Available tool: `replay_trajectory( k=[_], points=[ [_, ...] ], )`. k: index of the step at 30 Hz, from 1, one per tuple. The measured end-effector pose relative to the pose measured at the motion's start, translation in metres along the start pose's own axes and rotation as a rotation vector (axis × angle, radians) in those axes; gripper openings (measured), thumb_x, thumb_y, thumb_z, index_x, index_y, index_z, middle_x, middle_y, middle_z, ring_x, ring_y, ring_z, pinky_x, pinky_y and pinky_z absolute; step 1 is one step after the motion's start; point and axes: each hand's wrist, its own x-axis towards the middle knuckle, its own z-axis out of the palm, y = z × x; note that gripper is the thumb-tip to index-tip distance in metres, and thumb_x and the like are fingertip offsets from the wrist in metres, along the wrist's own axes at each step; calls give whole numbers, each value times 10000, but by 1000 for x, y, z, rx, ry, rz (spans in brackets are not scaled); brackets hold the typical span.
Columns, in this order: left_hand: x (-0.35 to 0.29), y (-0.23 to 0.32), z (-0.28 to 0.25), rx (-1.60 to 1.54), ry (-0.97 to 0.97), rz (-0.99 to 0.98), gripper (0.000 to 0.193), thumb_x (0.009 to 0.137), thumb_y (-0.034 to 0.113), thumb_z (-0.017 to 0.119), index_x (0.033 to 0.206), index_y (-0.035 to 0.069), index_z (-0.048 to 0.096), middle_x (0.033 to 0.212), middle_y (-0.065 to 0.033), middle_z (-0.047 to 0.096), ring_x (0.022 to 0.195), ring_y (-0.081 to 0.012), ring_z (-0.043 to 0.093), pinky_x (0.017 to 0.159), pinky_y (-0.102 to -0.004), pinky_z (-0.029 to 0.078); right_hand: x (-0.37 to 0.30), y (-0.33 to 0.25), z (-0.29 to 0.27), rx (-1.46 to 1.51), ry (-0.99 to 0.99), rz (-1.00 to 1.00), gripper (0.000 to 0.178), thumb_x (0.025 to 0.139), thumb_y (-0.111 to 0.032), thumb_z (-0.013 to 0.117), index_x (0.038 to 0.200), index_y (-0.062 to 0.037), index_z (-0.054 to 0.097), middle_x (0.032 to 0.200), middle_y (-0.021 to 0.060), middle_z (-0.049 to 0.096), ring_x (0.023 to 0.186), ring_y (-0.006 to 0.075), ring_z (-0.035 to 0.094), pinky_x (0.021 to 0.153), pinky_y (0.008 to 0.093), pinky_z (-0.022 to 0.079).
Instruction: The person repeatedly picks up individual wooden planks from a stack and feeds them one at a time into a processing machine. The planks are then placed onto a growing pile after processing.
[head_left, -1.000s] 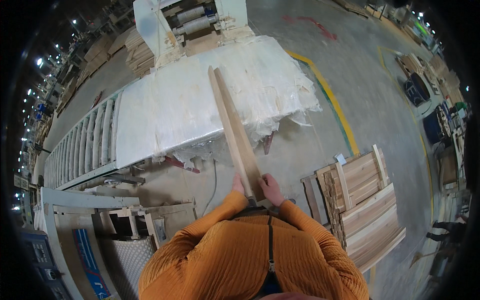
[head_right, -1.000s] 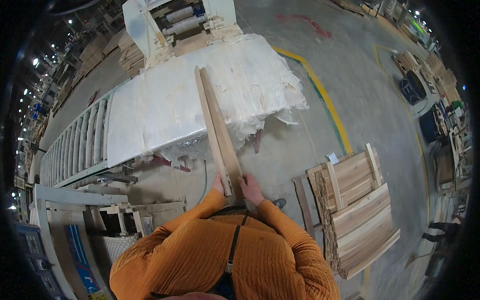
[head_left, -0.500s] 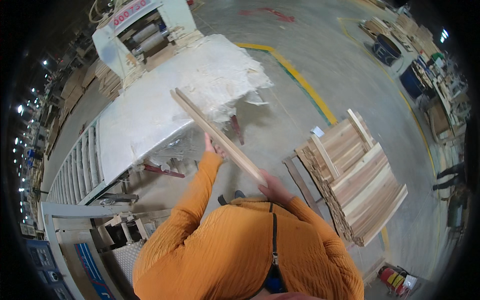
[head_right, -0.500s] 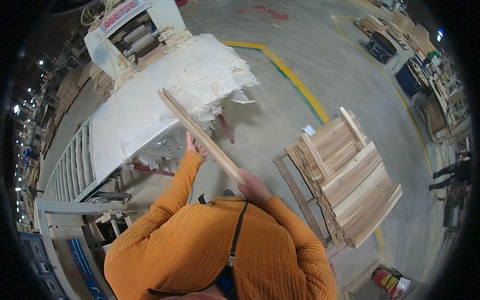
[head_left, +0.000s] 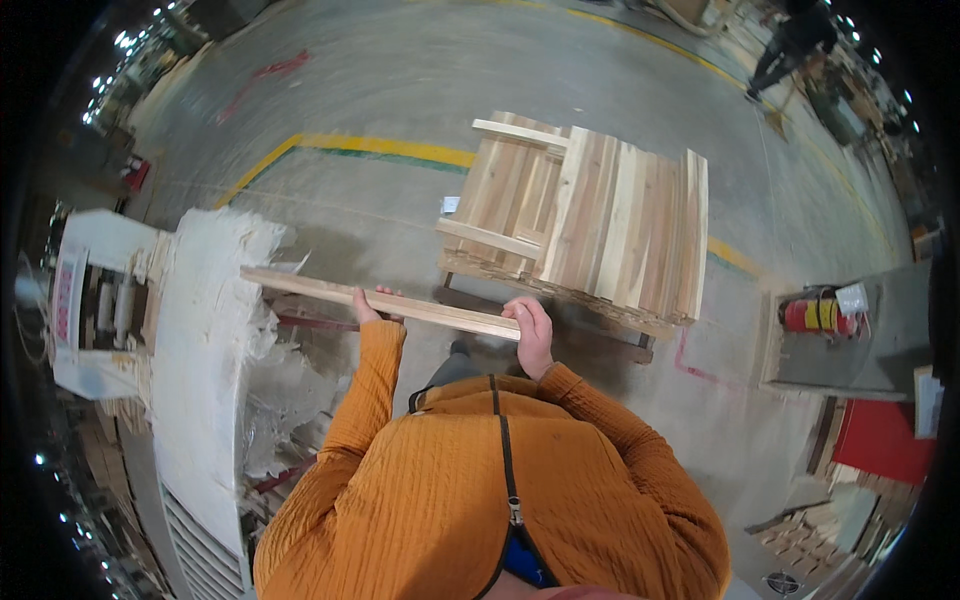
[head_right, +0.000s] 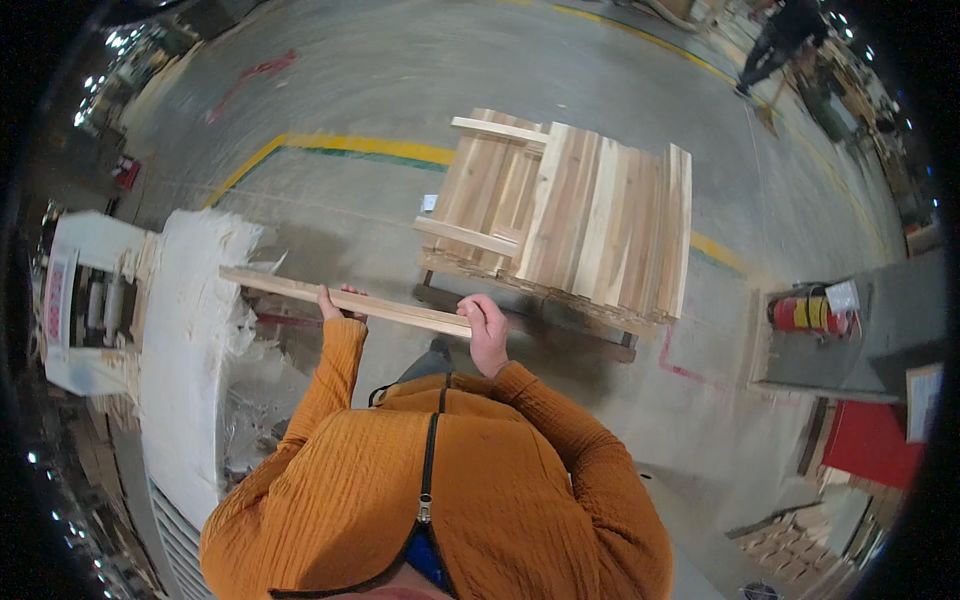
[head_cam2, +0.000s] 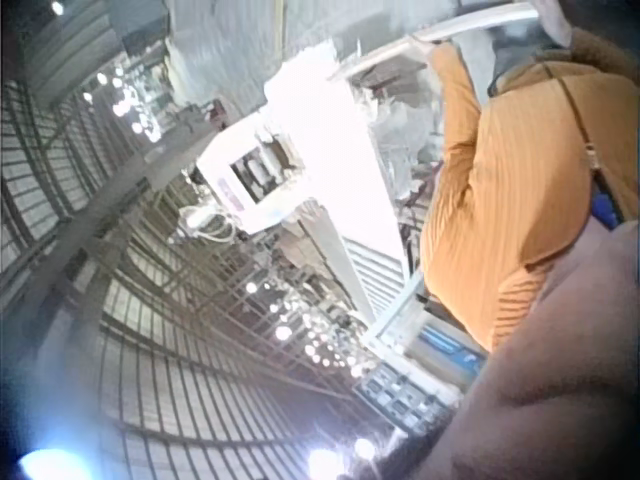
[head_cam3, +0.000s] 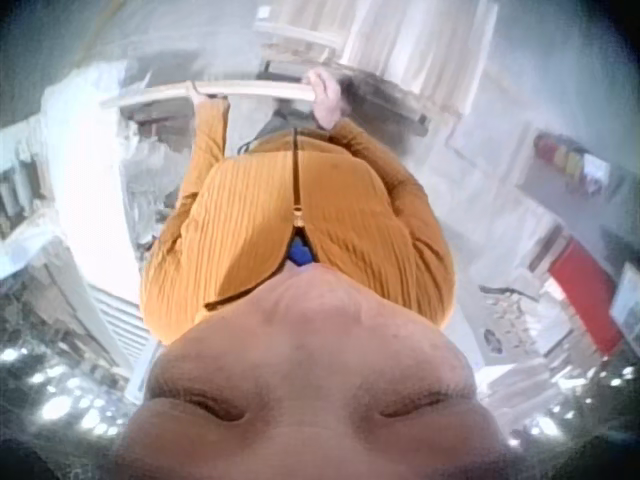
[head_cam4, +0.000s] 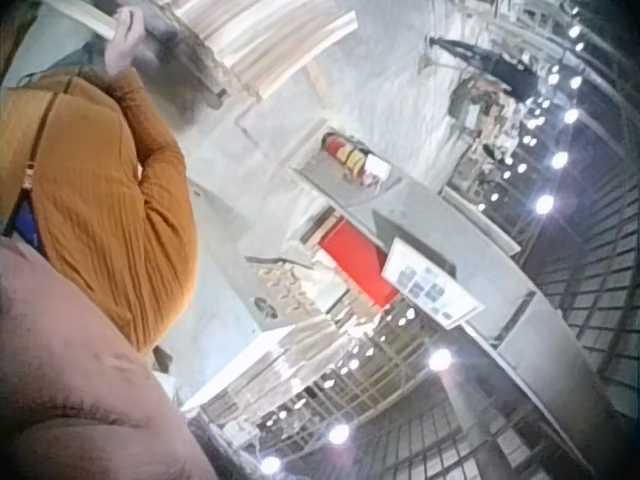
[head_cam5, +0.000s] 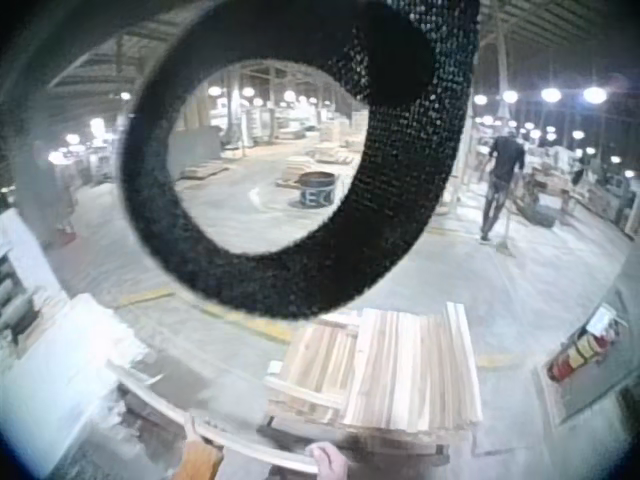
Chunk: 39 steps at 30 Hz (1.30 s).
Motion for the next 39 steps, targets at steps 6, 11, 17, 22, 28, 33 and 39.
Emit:
replay_trajectory(
  k=[6, 11, 17, 22, 28, 33, 39],
  points=[
    [52, -84, 82, 513, 20, 226, 624, 746, 441, 609, 1136, -9, 422, 982, -145, 515, 822, -271, 546, 740, -404, 462, 13, 32, -49, 18, 133, 243, 213, 889, -184, 455, 907, 15, 527, 855, 70, 556, 821, 129, 509, 762, 252, 407],
    [128, -169, 142, 868, 11, 291, 843, 641, 292, 718, 1290, -25, 283, 1196, -220, 436, 991, -299, 507, 859, -368, 410, 10, 64, -102, -207, 333, 286, 193, 880, -167, 487, 926, 16, 526, 841, 44, 539, 806, 120, 491, 752, 240, 399],
    [221, -261, 203, 1349, -60, 209, 789, 632, 260, 726, 1279, 35, 333, 1208, -226, 463, 1098, -317, 473, 916, -369, 375, -17, 99, -128, -384, 610, 673, 198, 886, -209, 497, 902, -16, 533, 780, 41, 554, 703, 109, 504, 629, 252, 417],
    [300, -328, 231, 1589, -198, 94, 846, 670, 352, 703, 1343, 52, 286, 1308, -206, 392, 1212, -332, 378, 1002, -366, 301, -17, 105, -90, -212, 691, 1152, 201, 892, -200, 479, 990, -32, 527, 824, 52, 576, 718, 120, 538, 618, 254, 433],
    [385, -415, 245, 1440, -291, 121, 660, 824, 458, 498, 1345, 103, 303, 1319, -199, 390, 1199, -358, 390, 987, -387, 323, 21, 101, -54, 9, 689, 1295, 266, 909, -229, 465, 1071, -21, 496, 886, 65, 583, 719, 121, 556, 622, 241, 439],
    [433, -470, 247, 1658, -318, 134, 567, 880, 398, 429, 1352, 114, 294, 1303, -211, 399, 1193, -377, 384, 989, -387, 318, 48, 101, -51, 109, 726, 1332, 274, 921, -225, 448, 1089, -12, 487, 897, 79, 580, 739, 124, 561, 640, 241, 450],
    [468, -513, 229, 1670, -566, 37, 567, 858, 282, 476, 1369, 167, 261, 1250, -248, 434, 1155, -374, 417, 977, -405, 324, 57, 114, -56, 164, 784, 1437, 274, 926, -232, 440, 1094, -18, 477, 904, 86, 581, 756, 133, 562, 661, 245, 452]
  ],
)
